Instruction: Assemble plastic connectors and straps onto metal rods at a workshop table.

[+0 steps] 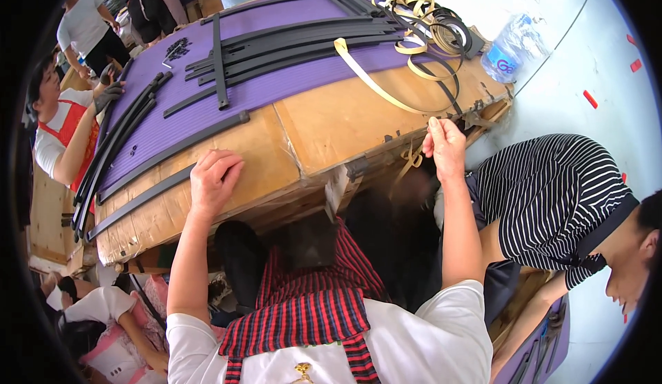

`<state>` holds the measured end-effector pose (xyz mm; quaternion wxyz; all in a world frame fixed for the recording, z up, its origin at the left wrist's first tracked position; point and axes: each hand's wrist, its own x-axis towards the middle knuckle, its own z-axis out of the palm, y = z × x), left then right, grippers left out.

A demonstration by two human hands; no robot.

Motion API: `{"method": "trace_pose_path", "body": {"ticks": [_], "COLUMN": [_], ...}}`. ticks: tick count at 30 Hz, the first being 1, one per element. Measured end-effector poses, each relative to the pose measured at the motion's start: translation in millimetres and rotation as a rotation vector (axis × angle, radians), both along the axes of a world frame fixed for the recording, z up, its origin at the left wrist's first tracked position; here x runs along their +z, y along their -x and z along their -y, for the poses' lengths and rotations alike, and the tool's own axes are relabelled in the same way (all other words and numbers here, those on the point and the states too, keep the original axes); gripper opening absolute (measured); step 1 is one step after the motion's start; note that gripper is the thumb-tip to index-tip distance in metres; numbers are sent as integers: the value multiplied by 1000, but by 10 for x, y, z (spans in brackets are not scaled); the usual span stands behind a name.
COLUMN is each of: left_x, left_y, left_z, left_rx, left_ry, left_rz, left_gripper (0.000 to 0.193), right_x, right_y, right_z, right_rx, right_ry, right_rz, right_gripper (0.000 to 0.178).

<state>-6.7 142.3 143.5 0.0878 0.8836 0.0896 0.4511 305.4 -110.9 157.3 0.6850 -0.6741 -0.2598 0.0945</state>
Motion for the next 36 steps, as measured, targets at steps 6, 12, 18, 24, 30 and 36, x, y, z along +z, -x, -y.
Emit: {"method": "trace_pose_path", "body": {"ticks": [6,12,18,24,30,36], "left_x": [3,15,11,-8,-22,-19], "left_y": [-5,-34,-42,19,8,32], "left_z": [-7,28,17,-20,-16,-34], "left_rx": [5,10,18,38,57,69], "left_ry": [-15,-3,-12,-33,-49,-33], "left_rz": [-8,-10,-17,-53,-62,-53], "left_gripper": [13,15,14,11,11,11], "right_x": [-223,-325,-314,-400,-388,-441], "right_y": [-36,-378,-816,-1690,-1829,-1493], "right_z": [83,137,135,253,183,134], "right_rx": [-123,-194,-365,-701,-705,-646], "right_ry": [-23,-204,-192,181,560,838], "right_rz": [20,38,32,686,840,1036], "right_gripper": [22,16,10,15,14,22]}}
